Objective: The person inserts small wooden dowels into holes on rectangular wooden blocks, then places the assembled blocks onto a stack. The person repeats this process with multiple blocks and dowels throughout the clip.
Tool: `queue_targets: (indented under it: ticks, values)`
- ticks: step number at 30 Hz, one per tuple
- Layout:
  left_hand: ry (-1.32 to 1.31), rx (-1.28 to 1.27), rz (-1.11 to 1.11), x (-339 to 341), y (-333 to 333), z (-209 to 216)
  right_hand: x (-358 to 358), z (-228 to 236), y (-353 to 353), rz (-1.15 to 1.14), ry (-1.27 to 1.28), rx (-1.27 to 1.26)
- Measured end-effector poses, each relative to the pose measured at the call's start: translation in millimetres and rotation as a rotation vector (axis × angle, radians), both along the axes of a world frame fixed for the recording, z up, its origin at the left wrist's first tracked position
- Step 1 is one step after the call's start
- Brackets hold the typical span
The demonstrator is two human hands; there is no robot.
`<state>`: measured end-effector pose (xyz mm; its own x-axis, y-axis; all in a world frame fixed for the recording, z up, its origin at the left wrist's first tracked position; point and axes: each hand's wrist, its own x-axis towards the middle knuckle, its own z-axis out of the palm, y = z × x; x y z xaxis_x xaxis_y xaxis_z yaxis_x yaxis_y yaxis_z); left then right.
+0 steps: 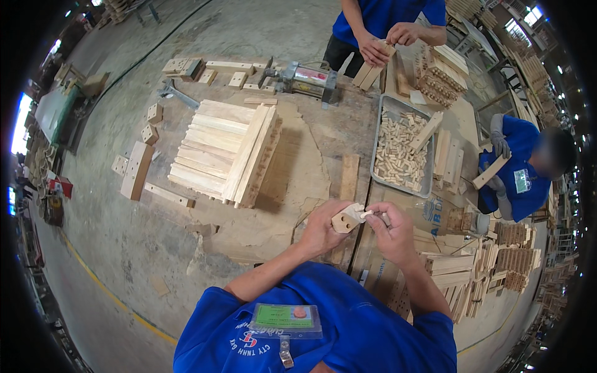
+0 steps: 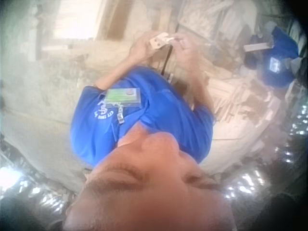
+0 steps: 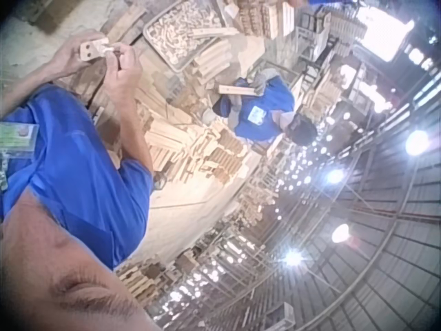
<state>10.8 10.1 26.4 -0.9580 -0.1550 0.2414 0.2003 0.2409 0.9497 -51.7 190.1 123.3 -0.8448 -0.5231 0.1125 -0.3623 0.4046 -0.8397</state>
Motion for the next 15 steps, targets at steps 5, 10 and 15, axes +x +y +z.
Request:
queue_targets:
  ticks: [5,10,15]
  values:
    - [0.035,-0.046,0.022,1.0,1.2,-4.6,1.6,8.2,-3.5,0.09,0.224,0.148]
    - [0.059,-0.041,0.056,0.7,7.5,-10.0,6.4,-5.4,-3.8,0.073,0.322,0.133]
    - [0.059,-0.054,0.025,0.5,3.8,-11.0,4.4,-5.7,7.4,0.005,-0.139,0.111]
